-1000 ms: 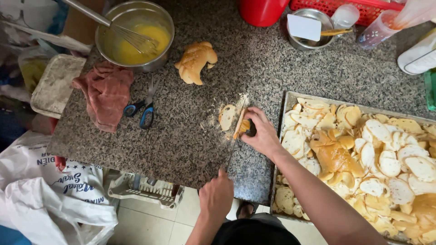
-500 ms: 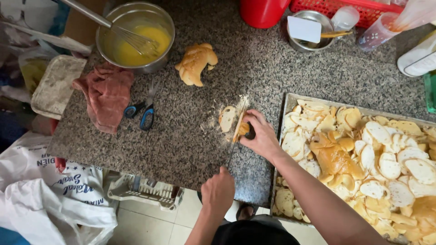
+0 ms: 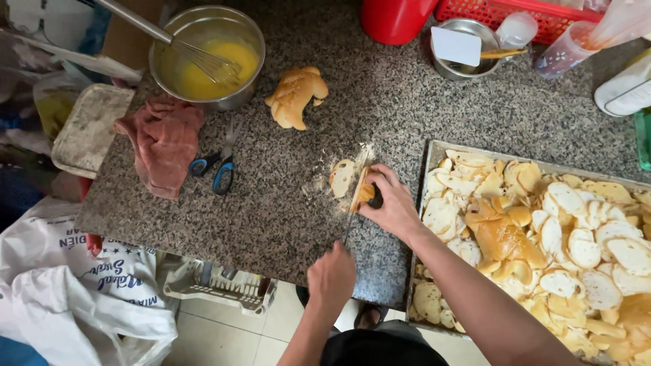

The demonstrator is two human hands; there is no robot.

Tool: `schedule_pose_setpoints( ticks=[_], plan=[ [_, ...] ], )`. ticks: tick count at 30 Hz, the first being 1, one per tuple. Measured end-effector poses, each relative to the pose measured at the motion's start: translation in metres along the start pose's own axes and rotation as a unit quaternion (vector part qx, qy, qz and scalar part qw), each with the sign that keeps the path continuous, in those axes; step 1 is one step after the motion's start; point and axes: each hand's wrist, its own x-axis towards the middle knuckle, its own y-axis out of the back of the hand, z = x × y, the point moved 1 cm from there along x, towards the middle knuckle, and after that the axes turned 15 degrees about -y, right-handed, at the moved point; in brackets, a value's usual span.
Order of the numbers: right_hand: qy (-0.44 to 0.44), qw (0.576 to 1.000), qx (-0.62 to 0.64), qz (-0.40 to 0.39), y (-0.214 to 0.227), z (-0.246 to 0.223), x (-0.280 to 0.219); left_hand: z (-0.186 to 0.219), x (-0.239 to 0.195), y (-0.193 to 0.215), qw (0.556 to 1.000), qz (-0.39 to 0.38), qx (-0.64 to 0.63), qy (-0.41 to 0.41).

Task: Tearing bread rolls into smaller pieces and spreading them on a baking tray

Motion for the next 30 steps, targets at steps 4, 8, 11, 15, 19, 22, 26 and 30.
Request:
schedule_pose_setpoints(
  ticks=[4, 8, 11, 15, 19, 22, 26, 30],
  plan=[
    [-0.003, 1.000, 0.004, 0.000, 0.003, -0.003, -0.005, 0.000, -0.020, 0.002, 1.000, -0.027, 0.001, 0.016],
    [-0.008, 1.000, 0.001, -0.005, 0.002, -0.003, -0.004, -0.020, -0.054, -0.026, 1.000, -0.021, 0.012, 0.018],
    [0.000, 1.000, -0.009, 0.005, 0.000, 0.001, 0.001, -0.008, -0.021, -0.007, 0.999, -0.032, -0.004, 0.024],
    [0.003, 1.000, -0.003, 0.008, 0.004, -0.005, 0.000, 0.001, 0.008, 0.008, 0.999, 0.026, -0.030, -0.008],
    [-0.013, 1.000, -0.002, -0.001, 0.003, -0.004, -0.001, -0.018, -0.058, -0.016, 1.000, -0.011, -0.024, 0.016],
    [-0.012, 1.000, -0.004, 0.004, 0.001, -0.003, 0.001, -0.021, -0.065, -0.016, 0.999, -0.043, -0.016, 0.023],
    [-0.007, 1.000, -0.001, 0.005, 0.000, -0.005, 0.001, -0.009, -0.019, -0.001, 1.000, -0.008, -0.020, 0.015],
    [-0.014, 1.000, -0.001, 0.002, 0.003, -0.008, -0.004, -0.014, -0.052, -0.013, 0.999, -0.032, -0.009, 0.038]
  ],
)
